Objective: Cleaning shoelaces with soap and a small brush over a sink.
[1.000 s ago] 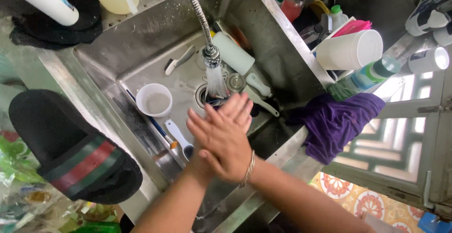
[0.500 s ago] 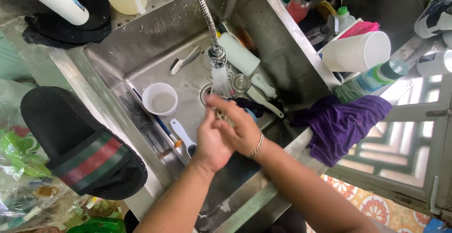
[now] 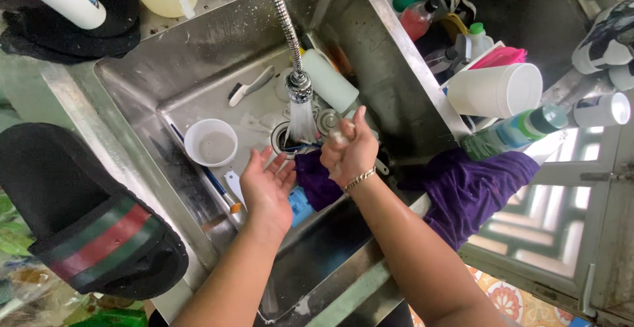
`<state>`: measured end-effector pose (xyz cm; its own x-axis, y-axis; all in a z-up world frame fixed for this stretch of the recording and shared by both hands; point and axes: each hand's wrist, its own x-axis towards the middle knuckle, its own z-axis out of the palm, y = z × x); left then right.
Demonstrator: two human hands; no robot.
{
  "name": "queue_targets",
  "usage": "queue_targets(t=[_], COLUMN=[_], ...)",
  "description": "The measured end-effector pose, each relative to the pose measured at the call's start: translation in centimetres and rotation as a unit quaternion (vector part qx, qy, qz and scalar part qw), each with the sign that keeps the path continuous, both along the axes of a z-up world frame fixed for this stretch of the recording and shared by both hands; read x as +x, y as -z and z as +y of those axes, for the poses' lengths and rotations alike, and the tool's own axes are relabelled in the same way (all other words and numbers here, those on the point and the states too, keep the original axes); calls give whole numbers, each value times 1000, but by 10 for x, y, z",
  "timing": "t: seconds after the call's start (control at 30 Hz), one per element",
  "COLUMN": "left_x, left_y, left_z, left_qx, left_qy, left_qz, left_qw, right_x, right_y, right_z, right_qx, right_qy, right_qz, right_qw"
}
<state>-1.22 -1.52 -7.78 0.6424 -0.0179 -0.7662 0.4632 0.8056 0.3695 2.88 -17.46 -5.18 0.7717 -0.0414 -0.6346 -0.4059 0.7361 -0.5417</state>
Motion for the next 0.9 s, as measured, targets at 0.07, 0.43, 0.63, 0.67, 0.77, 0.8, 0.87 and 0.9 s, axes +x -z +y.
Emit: queue_targets(t=[0.07, 0.43, 0.63, 0.67, 0.77, 0.8, 0.87, 0.9], left_x=[0, 6, 7, 6, 6, 6, 7, 6], left_y=[-11, -15, -20, -18, -18, -19, -20, -20], left_z=[-3, -3, 0, -1, -2, -2, -1, -1], left_qx=[3, 12, 10, 13, 17, 18, 20, 21], left_qy=[-1, 28, 28, 26, 26, 27, 29, 32], left_qz=[30, 14, 23, 21, 19, 21, 23, 26], left_qw=[1000, 999, 999, 999, 999, 999, 999, 999], right_x=[11, 86, 99, 99, 97, 96, 91, 84], right_y=[19, 124, 213, 228, 216, 204, 105, 54], right_z=[-3, 17, 6, 1, 2, 5, 33, 50], right_qx=[-16, 77, 40, 49, 92, 126, 121, 116], right_qy=[23, 68, -4, -39, -93, -110, -68, -25], right_qz=[12, 69, -20, -35, -82, -112, -79, -45], right_qw=[1000, 992, 999, 997, 988, 979, 987, 992])
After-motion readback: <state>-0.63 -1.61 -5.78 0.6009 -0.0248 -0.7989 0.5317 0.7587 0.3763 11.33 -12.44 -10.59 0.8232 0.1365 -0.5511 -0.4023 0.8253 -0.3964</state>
